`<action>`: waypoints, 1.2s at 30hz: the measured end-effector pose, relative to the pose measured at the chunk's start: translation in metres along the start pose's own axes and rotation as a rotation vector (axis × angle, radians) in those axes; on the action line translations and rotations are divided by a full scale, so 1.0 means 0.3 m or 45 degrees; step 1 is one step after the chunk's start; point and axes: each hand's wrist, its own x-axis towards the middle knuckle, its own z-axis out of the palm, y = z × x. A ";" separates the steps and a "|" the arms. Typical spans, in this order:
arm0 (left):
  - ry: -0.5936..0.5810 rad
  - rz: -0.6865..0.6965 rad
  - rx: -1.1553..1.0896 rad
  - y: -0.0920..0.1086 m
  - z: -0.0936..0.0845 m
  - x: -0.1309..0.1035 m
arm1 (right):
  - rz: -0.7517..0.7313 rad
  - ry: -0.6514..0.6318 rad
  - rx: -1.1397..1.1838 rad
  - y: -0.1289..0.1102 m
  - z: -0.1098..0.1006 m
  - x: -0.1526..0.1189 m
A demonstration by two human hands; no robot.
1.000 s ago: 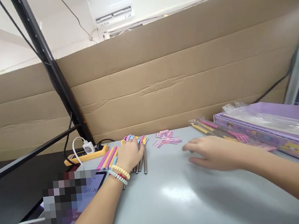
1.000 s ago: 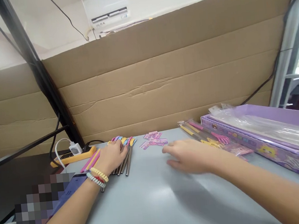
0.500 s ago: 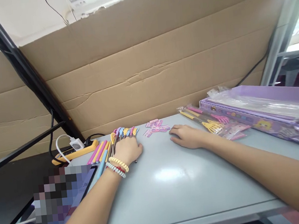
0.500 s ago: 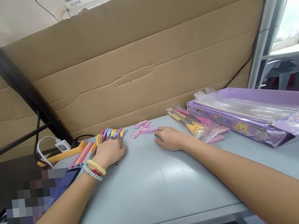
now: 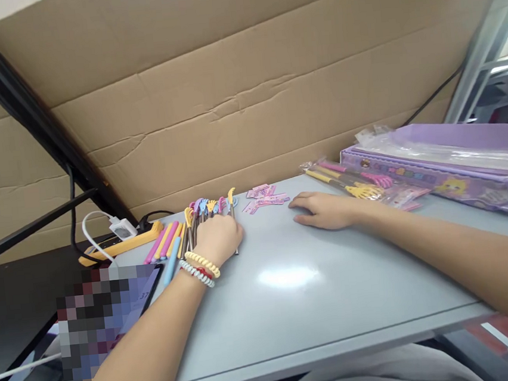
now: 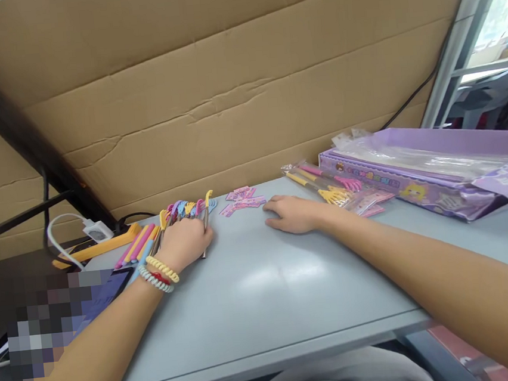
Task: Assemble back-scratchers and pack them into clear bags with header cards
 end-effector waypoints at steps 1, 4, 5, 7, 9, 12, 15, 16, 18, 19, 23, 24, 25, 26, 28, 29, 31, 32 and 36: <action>0.051 0.056 0.006 0.001 -0.002 -0.003 | 0.000 0.062 0.001 -0.002 0.005 -0.001; 0.200 0.319 0.012 0.004 -0.008 -0.013 | -0.019 0.433 -0.070 -0.018 0.016 0.000; 0.229 0.400 0.012 0.005 -0.009 -0.016 | -0.048 0.564 -0.128 -0.027 0.016 0.000; 0.268 0.527 0.006 0.008 -0.010 -0.021 | -0.154 0.739 -0.263 -0.045 0.010 0.000; 0.289 0.609 -0.007 0.012 -0.007 -0.022 | -0.296 0.751 -0.390 -0.066 0.000 -0.003; 0.275 0.668 -0.041 0.015 0.000 -0.017 | -0.372 0.611 -0.511 -0.101 -0.016 -0.008; 0.237 0.619 -0.072 0.012 0.003 -0.010 | -0.232 0.479 -0.549 -0.134 -0.028 -0.012; 0.226 0.582 -0.079 0.010 0.002 -0.007 | -0.177 0.426 -0.542 -0.142 -0.030 -0.013; 0.206 0.521 -0.103 0.005 0.000 -0.004 | -0.090 0.298 -0.499 -0.151 -0.030 -0.012; 0.195 0.513 -0.119 0.002 0.000 -0.004 | -0.059 0.226 -0.470 -0.152 -0.029 -0.012; 0.148 0.604 -0.144 -0.005 0.010 -0.005 | -0.050 -0.015 -0.367 -0.137 -0.022 -0.013; 0.137 0.625 -0.136 -0.005 0.014 -0.006 | -0.066 -0.051 -0.346 -0.131 -0.023 -0.014; 0.128 0.640 -0.131 -0.005 0.017 -0.006 | -0.076 -0.076 -0.327 -0.125 -0.026 -0.016; 0.118 0.651 -0.132 -0.003 0.020 -0.007 | -0.076 -0.095 -0.308 -0.120 -0.030 -0.018; 0.097 0.665 -0.141 0.002 0.024 -0.008 | -0.059 -0.133 -0.263 -0.112 -0.041 -0.022; 0.090 0.667 -0.146 0.005 0.025 -0.009 | -0.046 -0.151 -0.239 -0.110 -0.046 -0.025; 0.076 0.663 -0.149 0.009 0.023 -0.010 | -0.024 -0.175 -0.204 -0.108 -0.055 -0.028; 0.070 0.657 -0.150 0.009 0.021 -0.009 | -0.017 -0.181 -0.197 -0.108 -0.058 -0.030; 0.168 0.546 -0.161 -0.030 -0.011 0.010 | -0.002 -0.191 -0.196 -0.109 -0.061 -0.031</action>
